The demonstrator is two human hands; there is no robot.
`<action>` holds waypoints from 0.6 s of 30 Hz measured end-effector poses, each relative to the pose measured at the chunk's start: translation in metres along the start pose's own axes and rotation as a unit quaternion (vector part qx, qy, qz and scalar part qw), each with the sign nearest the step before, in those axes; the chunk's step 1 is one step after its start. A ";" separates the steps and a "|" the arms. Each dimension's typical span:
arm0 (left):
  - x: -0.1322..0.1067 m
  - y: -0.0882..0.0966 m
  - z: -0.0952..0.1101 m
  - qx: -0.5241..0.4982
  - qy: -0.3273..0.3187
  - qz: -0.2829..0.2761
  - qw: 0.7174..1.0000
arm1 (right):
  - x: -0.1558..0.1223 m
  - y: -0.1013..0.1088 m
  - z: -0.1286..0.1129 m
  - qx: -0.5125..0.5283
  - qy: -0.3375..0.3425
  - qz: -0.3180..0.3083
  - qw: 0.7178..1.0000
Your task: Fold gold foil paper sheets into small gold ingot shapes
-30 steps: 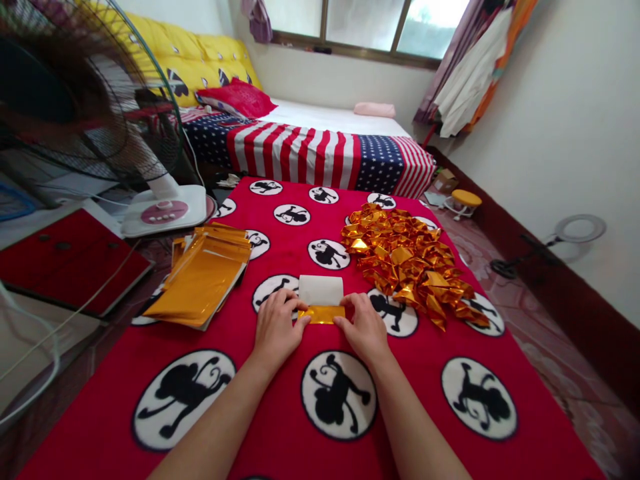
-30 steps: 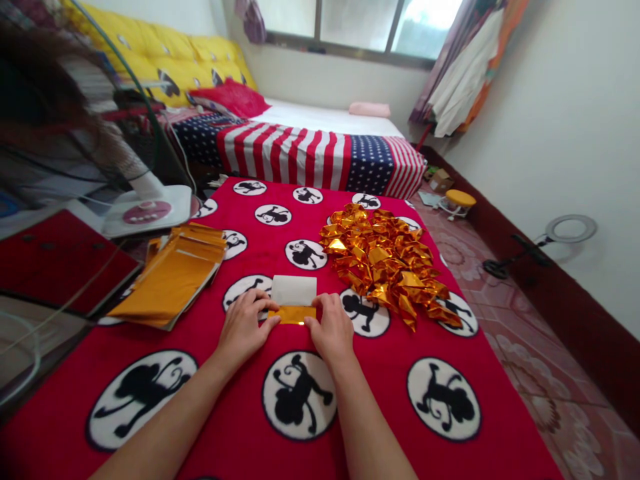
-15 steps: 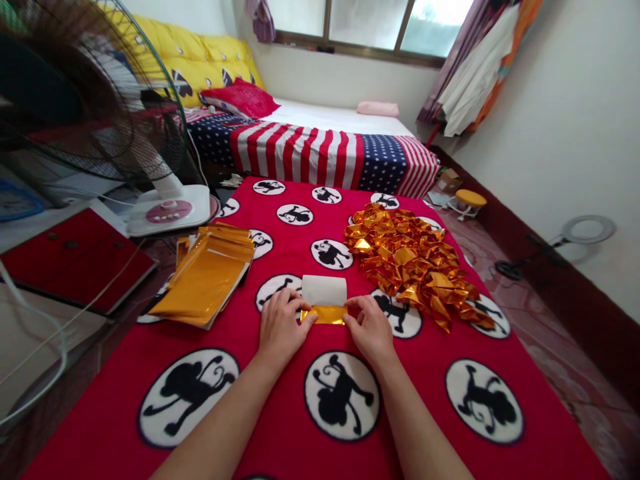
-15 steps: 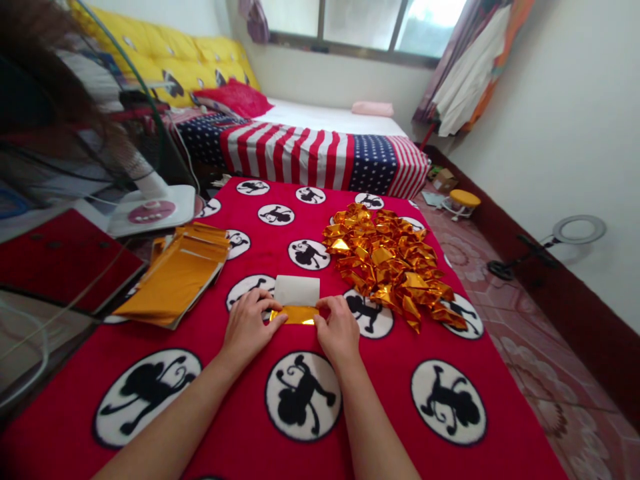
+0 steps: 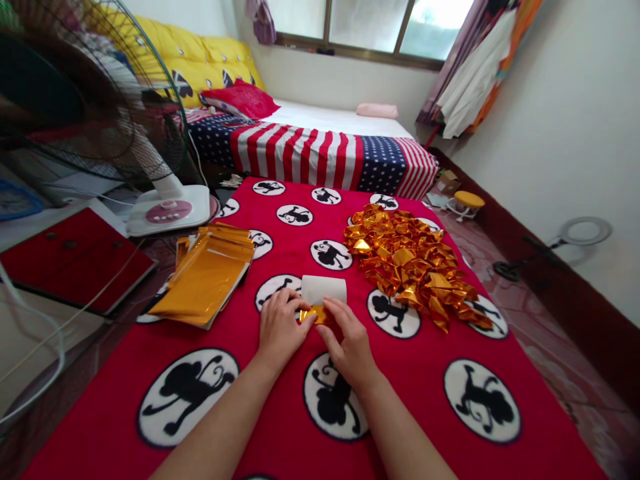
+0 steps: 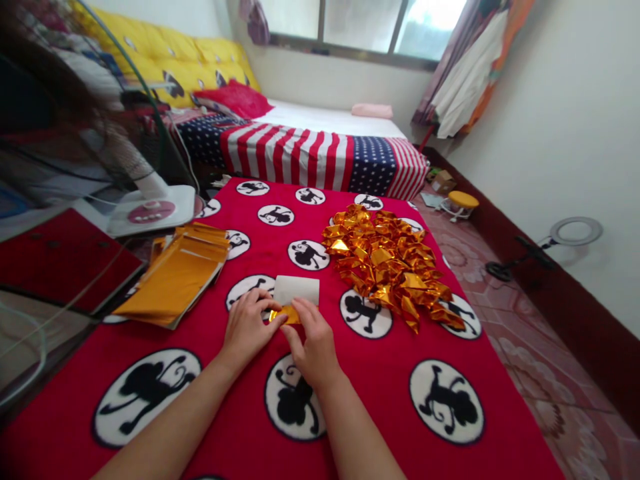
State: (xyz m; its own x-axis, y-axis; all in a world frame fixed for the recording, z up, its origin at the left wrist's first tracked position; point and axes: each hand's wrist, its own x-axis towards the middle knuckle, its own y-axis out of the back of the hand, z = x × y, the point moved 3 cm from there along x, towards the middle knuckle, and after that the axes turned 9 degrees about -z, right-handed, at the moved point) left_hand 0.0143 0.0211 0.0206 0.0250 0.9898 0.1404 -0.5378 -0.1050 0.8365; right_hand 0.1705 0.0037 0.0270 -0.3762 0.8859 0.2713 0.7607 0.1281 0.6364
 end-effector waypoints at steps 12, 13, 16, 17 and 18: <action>0.000 0.000 0.000 0.002 -0.008 0.006 1.000 | -0.008 -0.021 -0.007 -0.170 0.008 -0.155 0.973; 0.000 0.000 0.000 0.002 -0.009 0.008 1.000 | -0.009 -0.022 -0.007 -0.192 0.002 -0.159 0.968; 0.000 0.000 0.000 -0.004 -0.011 0.013 1.000 | -0.011 -0.024 -0.002 -0.241 -0.020 -0.155 0.958; 0.000 0.000 -0.001 -0.007 -0.012 0.013 1.000 | -0.012 -0.023 0.000 -0.253 -0.027 -0.152 0.955; 0.000 -0.001 -0.001 -0.009 -0.012 0.013 1.000 | -0.013 -0.023 0.003 -0.262 -0.035 -0.150 0.953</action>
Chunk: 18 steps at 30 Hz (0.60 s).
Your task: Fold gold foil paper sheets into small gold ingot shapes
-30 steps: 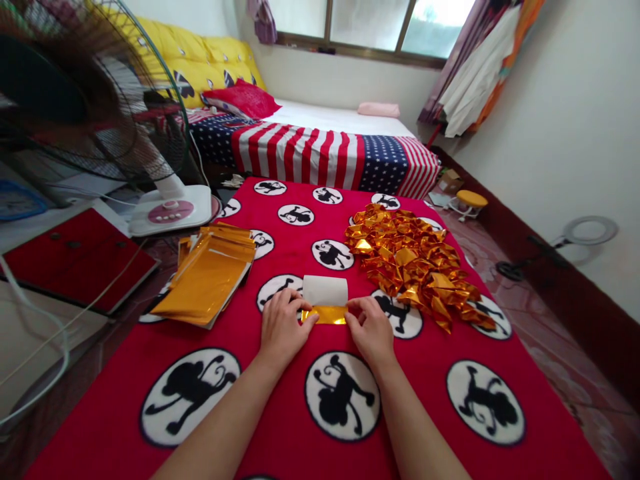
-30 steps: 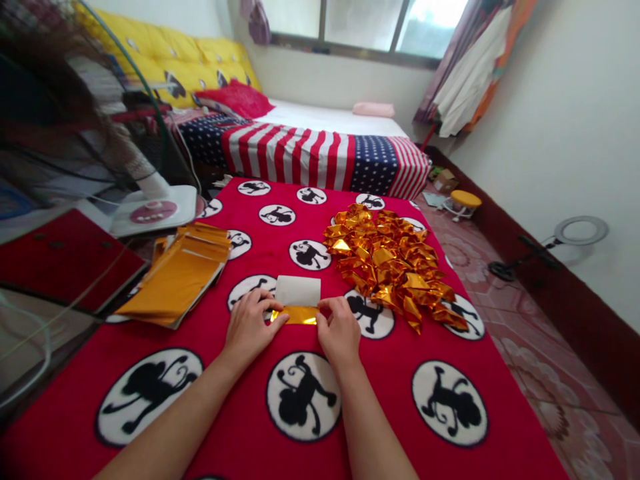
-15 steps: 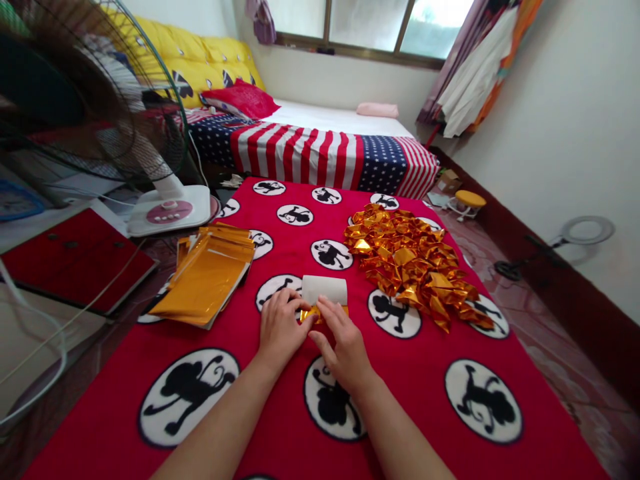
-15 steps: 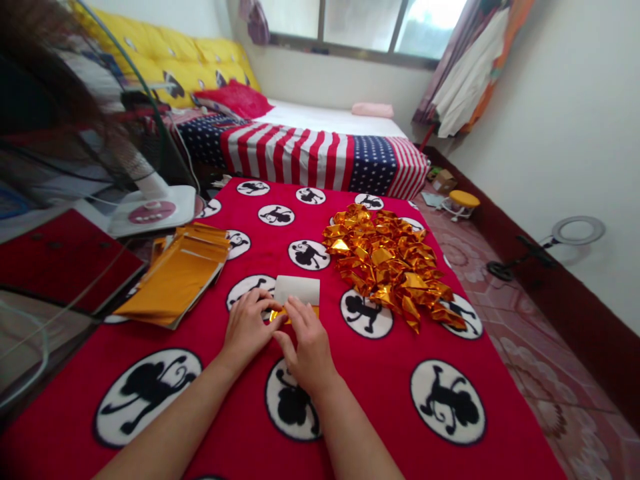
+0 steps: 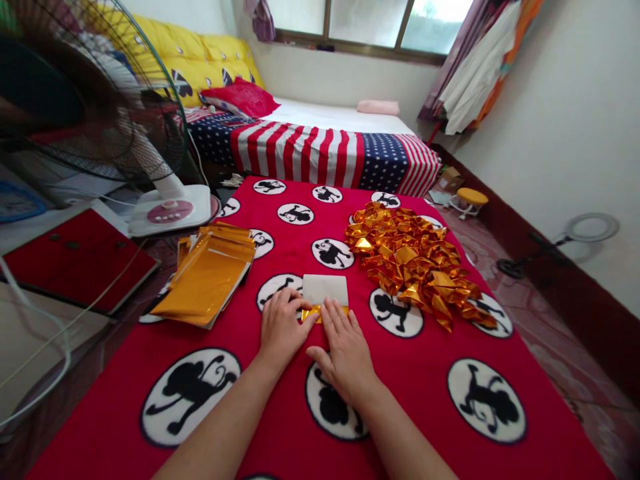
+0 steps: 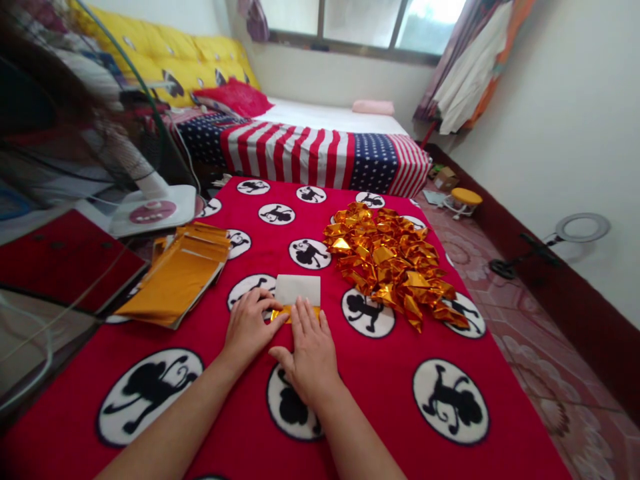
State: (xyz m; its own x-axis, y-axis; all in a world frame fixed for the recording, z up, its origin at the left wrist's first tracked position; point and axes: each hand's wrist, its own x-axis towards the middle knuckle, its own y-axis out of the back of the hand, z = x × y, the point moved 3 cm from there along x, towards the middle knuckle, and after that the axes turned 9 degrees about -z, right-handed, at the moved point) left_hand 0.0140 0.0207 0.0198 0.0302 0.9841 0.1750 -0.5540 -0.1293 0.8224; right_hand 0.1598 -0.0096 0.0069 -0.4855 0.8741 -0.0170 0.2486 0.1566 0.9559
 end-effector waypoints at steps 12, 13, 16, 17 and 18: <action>-0.006 0.001 0.003 -0.020 -0.083 0.037 0.996 | -0.007 -0.001 0.013 -0.062 -0.071 0.005 0.996; -0.007 0.001 0.006 -0.042 -0.113 0.042 0.992 | -0.007 -0.002 0.013 -0.063 -0.070 0.007 0.996; -0.011 -0.001 0.016 -0.160 -0.205 -0.017 0.965 | -0.007 -0.004 0.014 -0.066 -0.069 0.010 0.995; -0.011 -0.003 0.019 -0.203 -0.222 -0.053 0.952 | -0.007 -0.004 0.014 -0.066 -0.068 0.010 0.995; -0.010 -0.004 0.021 -0.238 -0.228 -0.088 0.940 | -0.007 -0.004 0.014 -0.066 -0.067 0.009 0.995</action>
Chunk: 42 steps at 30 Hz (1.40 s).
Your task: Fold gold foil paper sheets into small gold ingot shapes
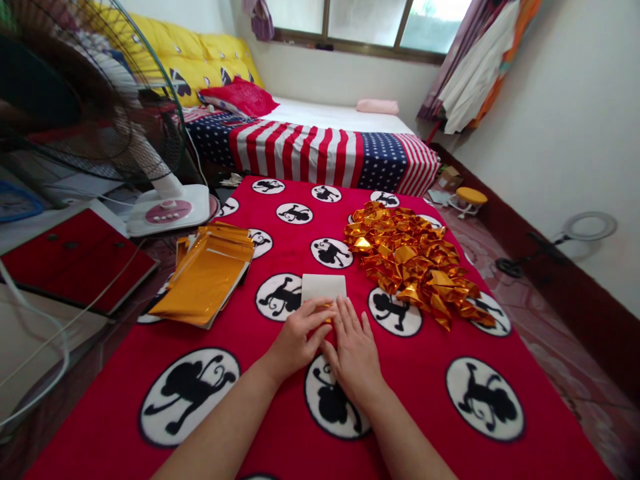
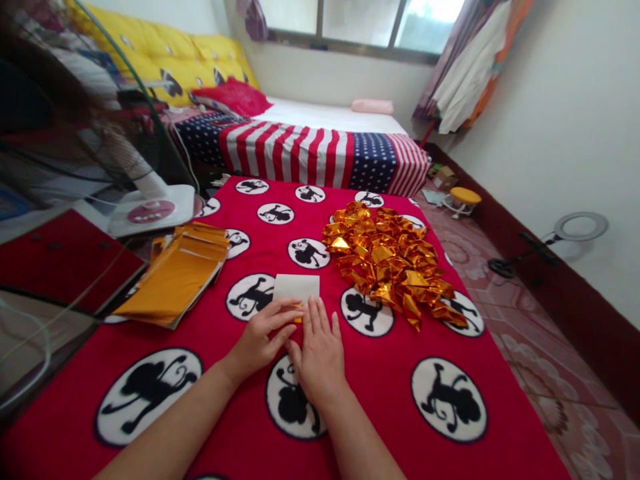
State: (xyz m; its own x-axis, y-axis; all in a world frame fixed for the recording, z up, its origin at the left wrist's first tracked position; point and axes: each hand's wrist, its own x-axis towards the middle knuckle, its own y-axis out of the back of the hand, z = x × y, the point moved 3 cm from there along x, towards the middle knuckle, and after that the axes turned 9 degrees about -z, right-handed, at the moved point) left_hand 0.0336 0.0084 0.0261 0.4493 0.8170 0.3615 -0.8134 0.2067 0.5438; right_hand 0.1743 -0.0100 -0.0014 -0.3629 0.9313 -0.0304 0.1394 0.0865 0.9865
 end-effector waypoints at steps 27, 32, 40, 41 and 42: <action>-0.002 0.015 -0.030 -0.011 0.292 0.127 0.948 | -0.001 0.004 -0.001 0.010 -0.008 -0.010 1.000; -0.003 0.018 -0.035 0.083 0.269 0.139 0.950 | -0.001 0.004 -0.001 0.011 -0.008 -0.007 1.000; -0.005 0.015 -0.037 0.113 0.253 0.143 0.950 | -0.001 0.005 0.000 0.023 -0.003 -0.001 1.000; -0.005 0.016 -0.036 0.114 0.249 0.145 0.951 | -0.001 0.006 0.000 0.024 -0.002 0.001 1.000; -0.005 0.016 -0.035 0.116 0.245 0.147 0.951 | -0.001 0.006 0.000 0.025 -0.001 0.002 1.000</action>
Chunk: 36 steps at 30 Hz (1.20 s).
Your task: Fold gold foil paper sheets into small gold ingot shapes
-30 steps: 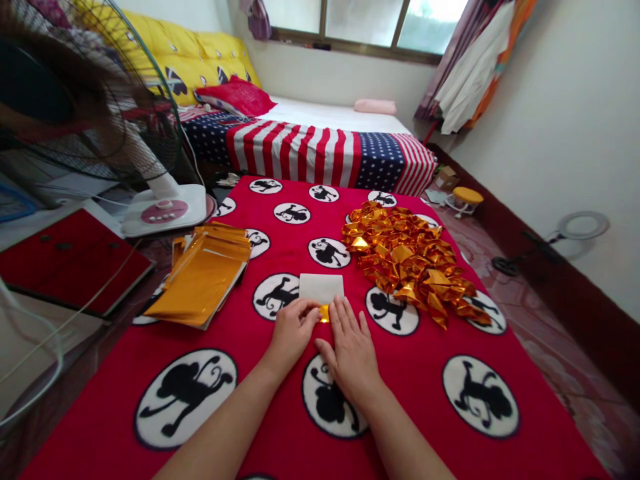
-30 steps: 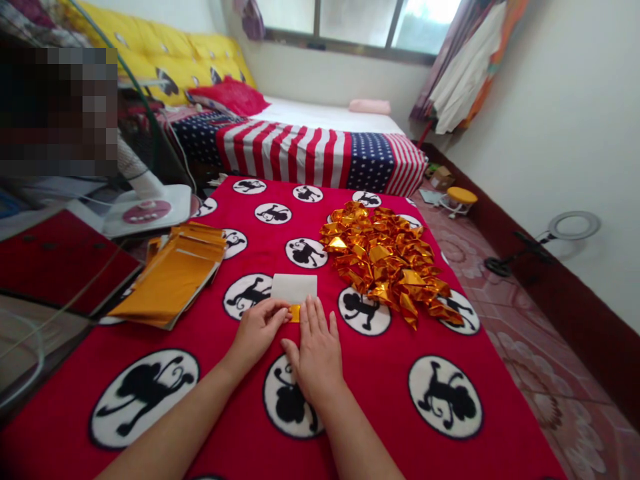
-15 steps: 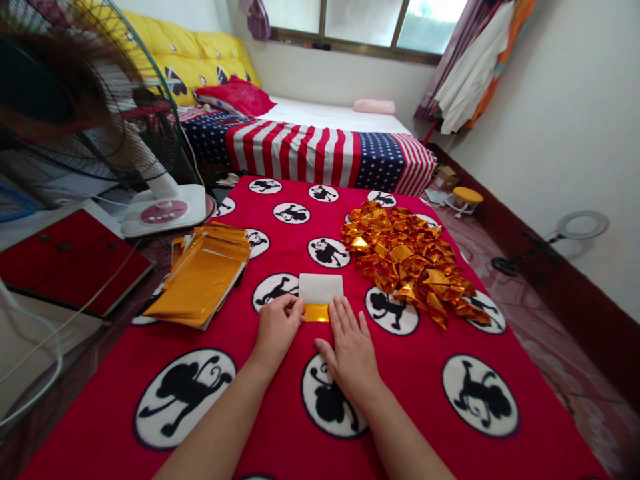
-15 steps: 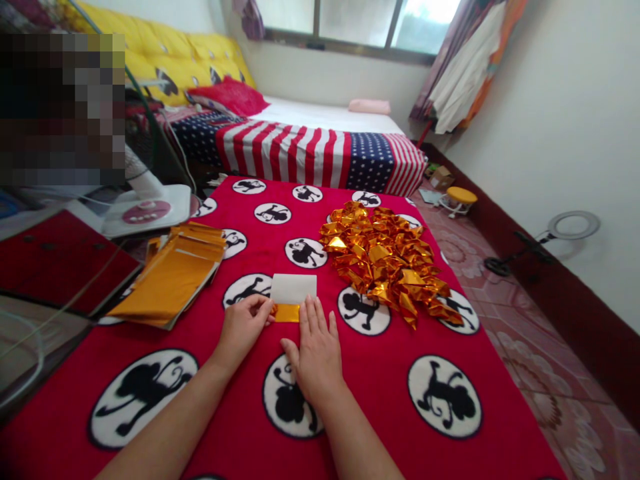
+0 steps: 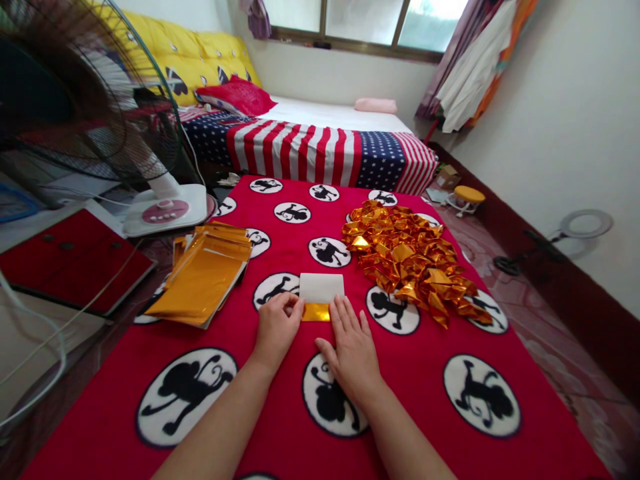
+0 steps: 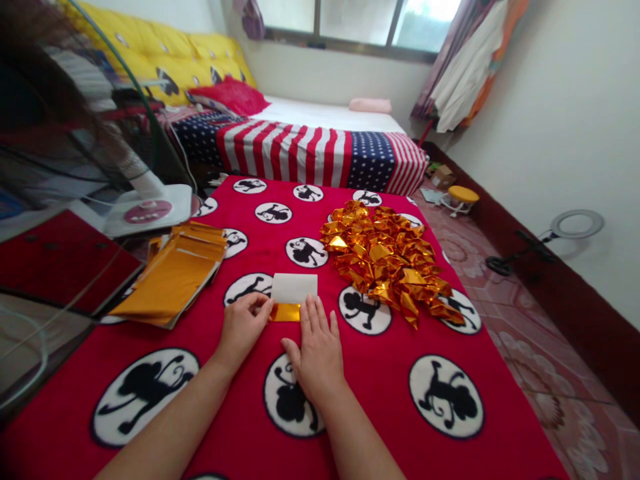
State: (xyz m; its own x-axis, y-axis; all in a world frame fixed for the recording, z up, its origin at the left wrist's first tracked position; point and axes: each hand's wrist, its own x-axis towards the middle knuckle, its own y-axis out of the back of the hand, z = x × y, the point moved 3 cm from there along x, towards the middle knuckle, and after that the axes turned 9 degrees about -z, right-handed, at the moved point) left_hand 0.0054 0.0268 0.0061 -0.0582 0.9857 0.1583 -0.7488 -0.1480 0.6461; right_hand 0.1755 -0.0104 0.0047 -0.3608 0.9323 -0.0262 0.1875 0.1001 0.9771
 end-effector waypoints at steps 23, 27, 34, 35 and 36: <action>-0.004 -0.004 0.010 0.041 -0.021 -0.052 0.998 | 0.001 0.003 0.000 0.013 -0.001 -0.003 1.000; -0.004 -0.004 0.010 0.029 -0.023 -0.053 0.998 | 0.001 0.003 0.002 0.019 0.004 0.005 1.000; -0.004 -0.003 0.011 0.035 -0.023 -0.054 0.998 | 0.001 0.003 0.002 0.023 0.000 0.000 1.000; -0.004 -0.003 0.011 0.037 -0.023 -0.056 0.997 | 0.001 0.003 0.002 0.024 0.000 0.001 1.000; -0.004 -0.003 0.011 0.040 -0.022 -0.057 0.997 | 0.001 0.003 0.002 0.026 0.001 0.001 1.000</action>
State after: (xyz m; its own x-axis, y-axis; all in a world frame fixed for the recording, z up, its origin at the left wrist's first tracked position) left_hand 0.0148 0.0229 0.0120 0.0550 0.9922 0.1121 -0.6935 -0.0428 0.7191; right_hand 0.1774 -0.0089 0.0073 -0.3617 0.9320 -0.0231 0.2353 0.1153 0.9651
